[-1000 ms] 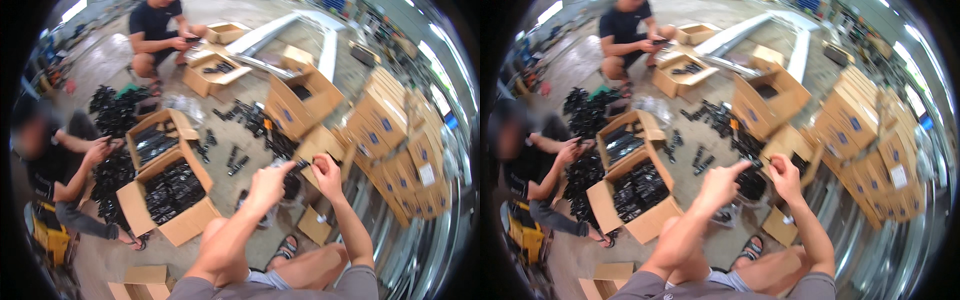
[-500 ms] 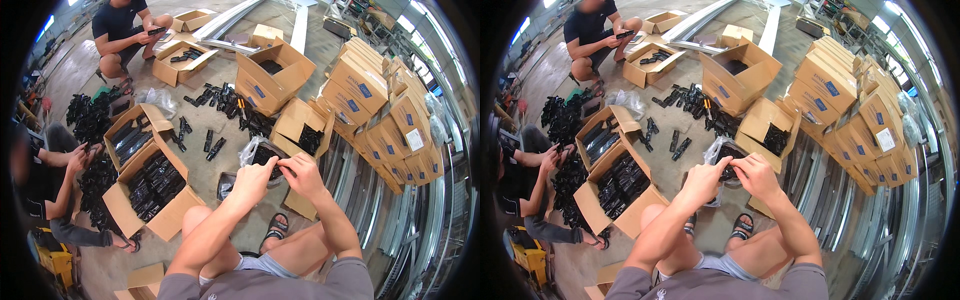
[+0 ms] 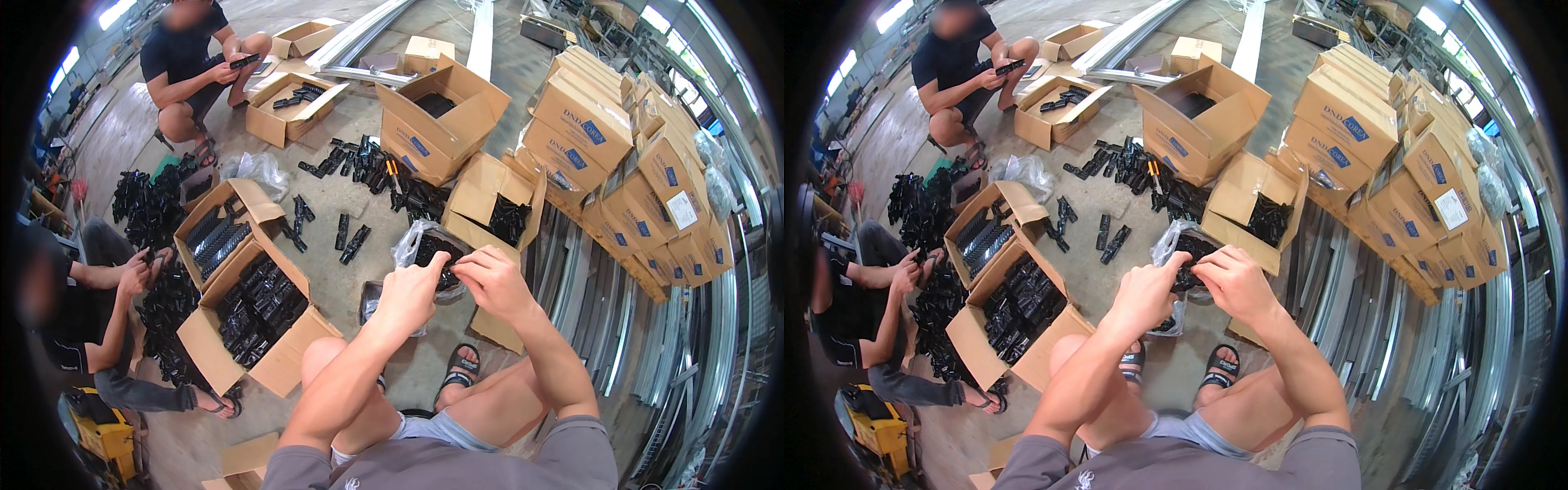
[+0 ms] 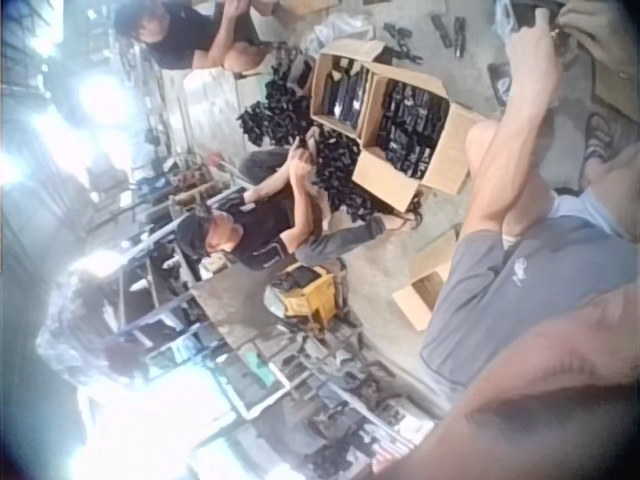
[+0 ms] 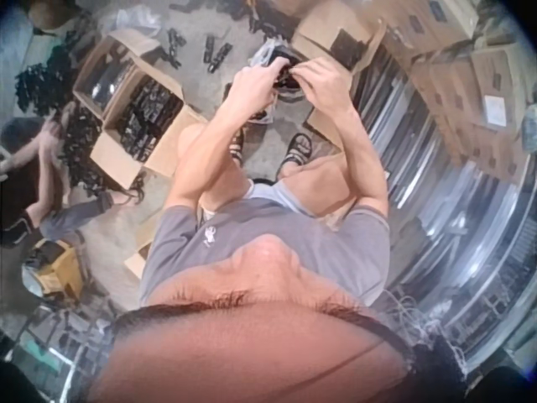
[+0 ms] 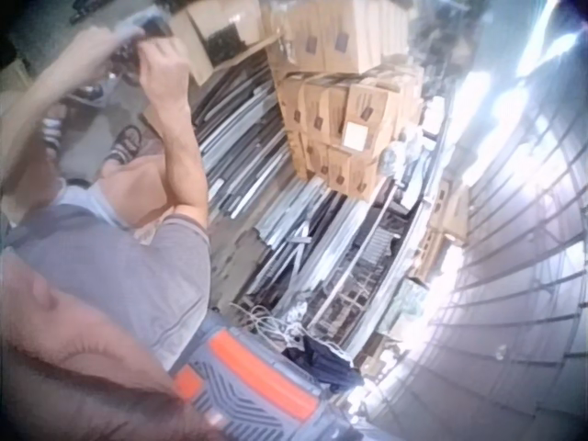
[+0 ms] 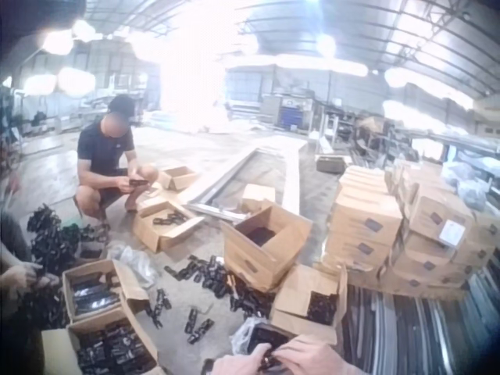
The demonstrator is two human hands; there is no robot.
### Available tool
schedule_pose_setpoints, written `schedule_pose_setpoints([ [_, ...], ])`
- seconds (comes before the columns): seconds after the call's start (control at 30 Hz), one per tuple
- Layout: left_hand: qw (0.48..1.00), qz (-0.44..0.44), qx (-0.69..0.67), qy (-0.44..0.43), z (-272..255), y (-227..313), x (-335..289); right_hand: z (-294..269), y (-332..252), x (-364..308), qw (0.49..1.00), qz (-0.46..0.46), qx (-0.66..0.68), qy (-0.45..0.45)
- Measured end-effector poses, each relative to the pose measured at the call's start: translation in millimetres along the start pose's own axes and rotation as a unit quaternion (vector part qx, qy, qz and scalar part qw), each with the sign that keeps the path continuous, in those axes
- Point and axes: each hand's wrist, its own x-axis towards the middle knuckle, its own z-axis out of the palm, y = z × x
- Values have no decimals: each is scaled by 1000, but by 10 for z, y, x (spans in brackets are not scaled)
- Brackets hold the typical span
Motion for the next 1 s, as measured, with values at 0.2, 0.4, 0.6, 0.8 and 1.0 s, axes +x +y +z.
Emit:
schedule_pose_setpoints([
  [0.2,999,4,-40,-1,-108,19,-32,-18,-37,-9,996,53,22,61],
  [0.4,987,-39,-156,1,-325,154,-59,29,116,-124,872,333,328,147],
  [0.6,964,-47,-262,-5,-290,114,-43,19,165,-96,769,354,526,84],
  [0.8,892,-55,-448,-26,-204,57,-8,7,128,-69,715,335,601,124],
  [1.0,896,-40,-440,-35,-184,40,-4,-8,78,-103,709,327,604,157],
])
